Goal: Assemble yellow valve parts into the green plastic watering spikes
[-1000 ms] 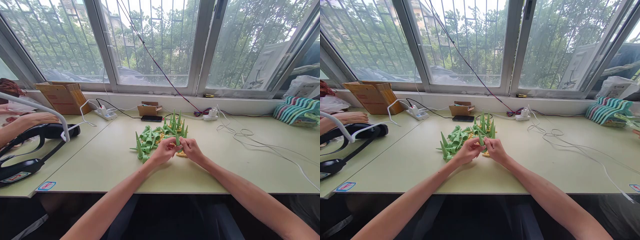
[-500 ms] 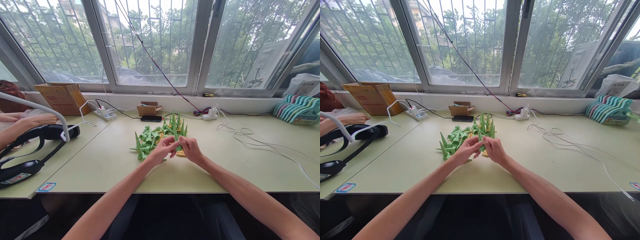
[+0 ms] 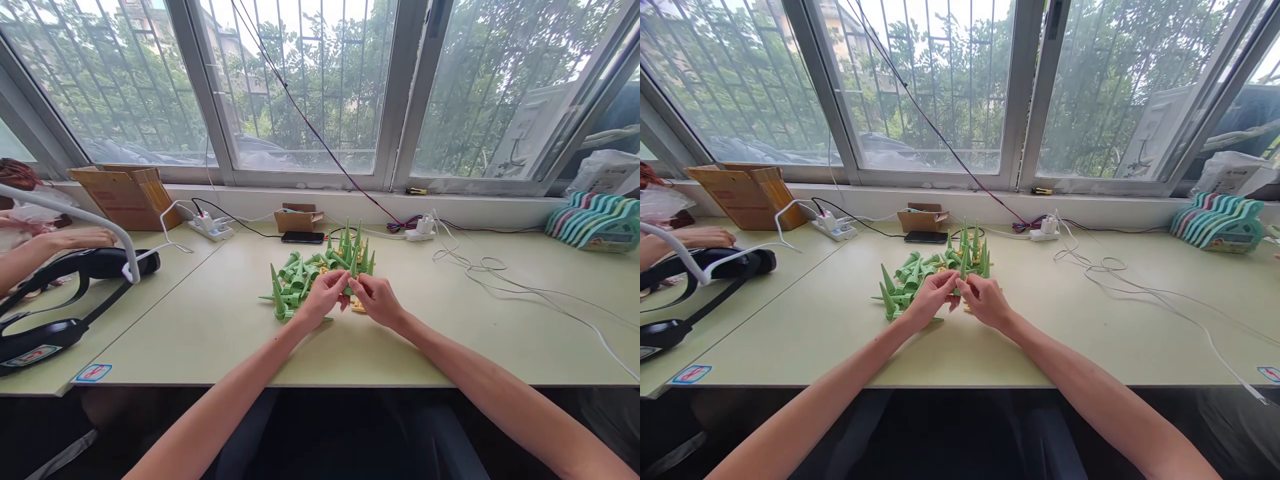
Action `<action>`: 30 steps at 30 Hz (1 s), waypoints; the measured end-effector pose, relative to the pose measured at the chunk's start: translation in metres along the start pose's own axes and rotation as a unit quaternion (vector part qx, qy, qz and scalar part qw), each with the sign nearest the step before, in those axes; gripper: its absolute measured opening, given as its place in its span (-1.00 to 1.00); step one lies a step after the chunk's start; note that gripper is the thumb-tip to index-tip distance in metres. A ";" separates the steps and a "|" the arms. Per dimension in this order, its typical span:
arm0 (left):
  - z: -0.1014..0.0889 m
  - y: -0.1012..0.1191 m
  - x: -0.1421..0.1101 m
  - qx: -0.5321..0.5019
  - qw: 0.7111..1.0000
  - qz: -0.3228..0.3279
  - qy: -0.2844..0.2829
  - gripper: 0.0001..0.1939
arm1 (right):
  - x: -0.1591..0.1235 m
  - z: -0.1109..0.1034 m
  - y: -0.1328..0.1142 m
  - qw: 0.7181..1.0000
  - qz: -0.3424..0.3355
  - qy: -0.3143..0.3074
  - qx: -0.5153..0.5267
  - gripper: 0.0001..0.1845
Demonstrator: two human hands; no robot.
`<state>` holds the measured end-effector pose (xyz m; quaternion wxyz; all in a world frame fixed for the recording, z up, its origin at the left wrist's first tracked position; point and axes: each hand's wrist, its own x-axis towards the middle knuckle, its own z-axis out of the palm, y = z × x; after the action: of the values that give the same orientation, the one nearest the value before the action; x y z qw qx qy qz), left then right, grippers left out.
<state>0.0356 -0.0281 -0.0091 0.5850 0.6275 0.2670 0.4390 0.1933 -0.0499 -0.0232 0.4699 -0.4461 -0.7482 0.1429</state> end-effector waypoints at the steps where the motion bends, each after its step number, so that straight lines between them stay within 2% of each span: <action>1: 0.000 0.000 0.000 0.002 1.000 0.000 -0.004 -0.53 | 0.000 0.000 0.000 1.000 0.002 -0.002 -0.003 -0.50; 10: -0.001 0.000 -0.002 -0.003 0.999 -0.007 -0.031 -0.50 | -0.002 0.000 -0.004 0.999 0.005 -0.020 -0.039 -0.54; 21: 0.002 0.003 -0.003 -0.011 0.999 -0.020 -0.033 -0.51 | -0.003 0.002 -0.009 0.996 -0.016 -0.027 -0.084 -0.56; 30: 0.001 0.001 -0.002 -0.011 0.999 -0.020 -0.036 -0.53 | -0.003 0.002 -0.010 0.997 0.003 -0.042 -0.061 -0.55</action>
<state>0.0355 -0.0308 -0.0085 0.6100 0.6310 0.2531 0.4070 0.1864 -0.0573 -0.0193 0.4101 -0.4693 -0.7732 0.1170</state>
